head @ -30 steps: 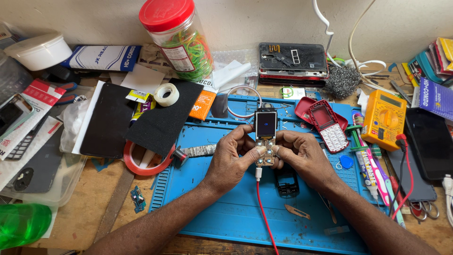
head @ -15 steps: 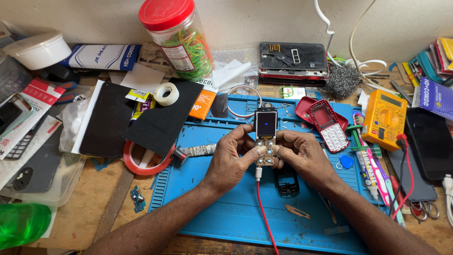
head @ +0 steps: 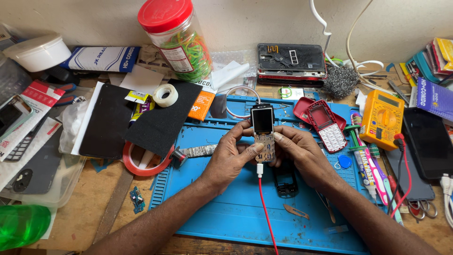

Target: The person uses a yellow probe to test points on a small circuit board, then assembles a Nokia phone by inserting the motherboard and battery into the casing. They connect a red USB cable to the phone and observe the screen lighting up with the Nokia logo.

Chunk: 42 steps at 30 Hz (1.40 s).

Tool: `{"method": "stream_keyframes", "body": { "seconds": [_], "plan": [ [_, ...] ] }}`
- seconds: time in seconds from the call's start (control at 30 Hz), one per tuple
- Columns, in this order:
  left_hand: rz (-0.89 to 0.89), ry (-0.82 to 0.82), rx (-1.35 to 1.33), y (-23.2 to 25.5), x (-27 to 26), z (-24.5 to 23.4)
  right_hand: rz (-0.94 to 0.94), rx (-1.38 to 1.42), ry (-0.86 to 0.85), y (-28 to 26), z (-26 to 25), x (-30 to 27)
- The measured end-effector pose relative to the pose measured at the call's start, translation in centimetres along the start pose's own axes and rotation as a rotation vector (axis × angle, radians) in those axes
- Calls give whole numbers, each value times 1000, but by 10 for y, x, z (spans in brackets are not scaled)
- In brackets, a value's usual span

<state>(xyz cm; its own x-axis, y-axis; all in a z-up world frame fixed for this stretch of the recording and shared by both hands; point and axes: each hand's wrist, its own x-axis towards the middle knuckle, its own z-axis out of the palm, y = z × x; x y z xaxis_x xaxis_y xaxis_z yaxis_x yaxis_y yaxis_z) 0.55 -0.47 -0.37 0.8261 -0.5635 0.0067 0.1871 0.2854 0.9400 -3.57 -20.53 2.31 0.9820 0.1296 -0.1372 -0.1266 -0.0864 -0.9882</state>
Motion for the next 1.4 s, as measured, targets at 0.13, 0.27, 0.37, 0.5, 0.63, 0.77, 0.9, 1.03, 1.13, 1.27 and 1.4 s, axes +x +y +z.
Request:
{"method": "stream_keyframes", "body": {
  "seconds": [0.13,0.27,0.37,0.5,0.63,0.77,0.9,1.03,1.13,1.27,1.4],
  "plan": [
    [-17,-46,-55,1,0,-2,10,-28,16,4,-1,1],
    [23,-44,-161,-1,0,-2,42,-31,76,10,-10,2],
    [63,-14,-164,-2,0,-7,-6,76,103,12,-20,5],
    [42,30,-77,5,4,-13,118,232,161,5,-31,8],
    [16,38,39,13,10,-22,56,327,157,1,-36,9],
    [-68,-38,145,23,17,-36,17,366,170,0,-40,7],
    [-116,-88,359,40,15,-42,30,355,168,-4,-41,6],
    [-220,-94,563,55,13,-42,37,365,174,-7,-39,5],
    [-271,-78,784,62,11,-37,55,405,183,-11,-36,3],
    [-139,-74,1154,71,5,-29,80,445,187,-13,-34,3],
    [75,61,1390,72,-2,-25,111,430,149,-8,-32,3]
  ]
}}
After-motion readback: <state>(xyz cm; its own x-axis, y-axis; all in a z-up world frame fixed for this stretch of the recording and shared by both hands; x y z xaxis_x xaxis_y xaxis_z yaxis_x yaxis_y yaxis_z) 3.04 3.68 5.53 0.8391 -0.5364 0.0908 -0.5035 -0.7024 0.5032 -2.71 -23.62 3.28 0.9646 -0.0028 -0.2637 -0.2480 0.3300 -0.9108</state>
